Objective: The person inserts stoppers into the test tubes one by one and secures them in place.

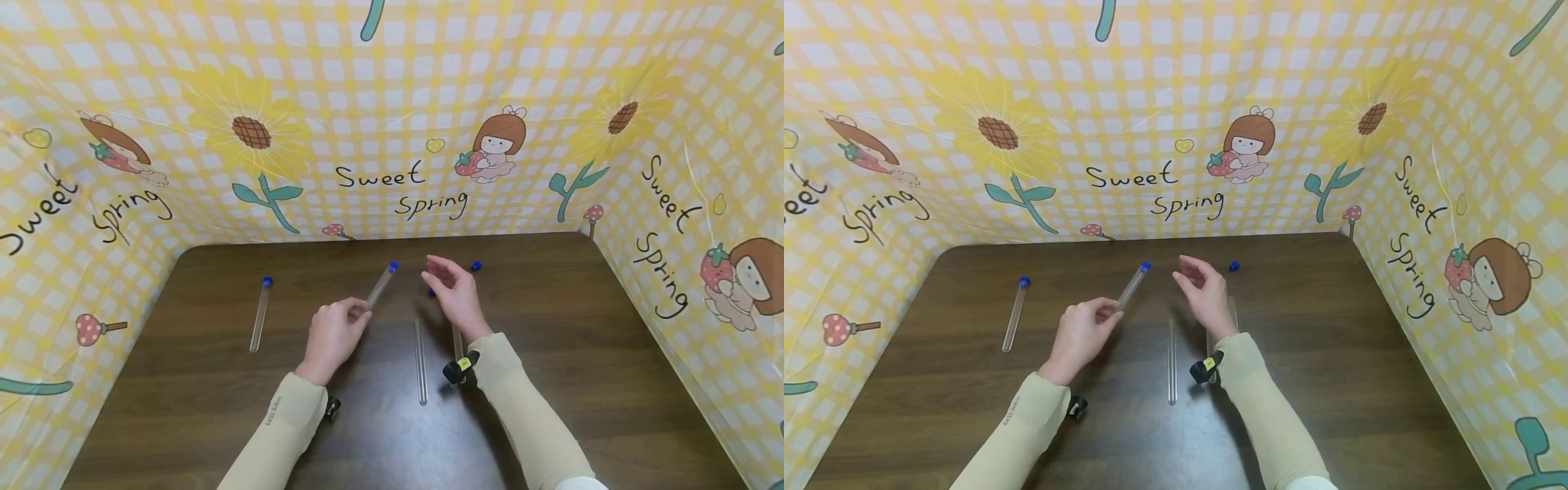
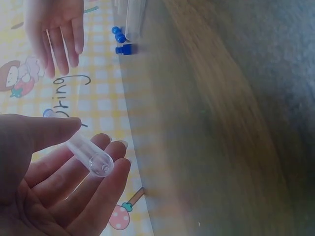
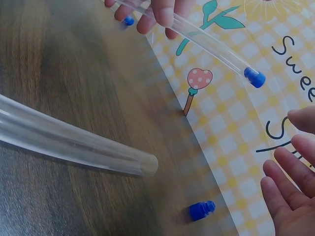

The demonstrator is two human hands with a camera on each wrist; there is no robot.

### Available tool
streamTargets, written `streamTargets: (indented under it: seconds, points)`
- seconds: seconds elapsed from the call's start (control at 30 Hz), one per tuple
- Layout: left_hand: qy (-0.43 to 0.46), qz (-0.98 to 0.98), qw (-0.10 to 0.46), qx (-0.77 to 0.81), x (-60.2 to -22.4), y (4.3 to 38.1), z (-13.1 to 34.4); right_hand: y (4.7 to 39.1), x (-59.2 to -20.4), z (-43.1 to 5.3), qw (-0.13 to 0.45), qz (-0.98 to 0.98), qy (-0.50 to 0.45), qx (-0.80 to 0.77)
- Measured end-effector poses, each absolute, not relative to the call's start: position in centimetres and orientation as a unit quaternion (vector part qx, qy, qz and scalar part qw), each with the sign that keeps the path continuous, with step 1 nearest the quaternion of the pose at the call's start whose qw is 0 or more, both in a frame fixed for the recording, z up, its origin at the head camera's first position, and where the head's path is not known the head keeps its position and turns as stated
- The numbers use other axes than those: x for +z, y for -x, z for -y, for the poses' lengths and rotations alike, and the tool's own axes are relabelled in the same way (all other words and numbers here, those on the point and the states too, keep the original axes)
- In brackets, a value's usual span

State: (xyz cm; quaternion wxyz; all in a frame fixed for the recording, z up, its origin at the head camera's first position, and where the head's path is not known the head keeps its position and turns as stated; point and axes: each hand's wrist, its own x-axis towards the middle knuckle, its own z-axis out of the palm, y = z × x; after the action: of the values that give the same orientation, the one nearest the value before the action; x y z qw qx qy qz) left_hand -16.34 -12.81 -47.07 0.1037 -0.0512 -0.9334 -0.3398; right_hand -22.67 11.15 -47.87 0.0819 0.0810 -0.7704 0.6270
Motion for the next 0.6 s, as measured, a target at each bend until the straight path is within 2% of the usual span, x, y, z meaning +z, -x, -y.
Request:
streamTargets:
  seconds: [0.6]
  points:
    - [0.027, 0.936, 0.098, -0.336, -47.0, 16.2, 14.5, 22.7, -47.7, -12.3, 0.066, 0.785, -0.083, 0.610]
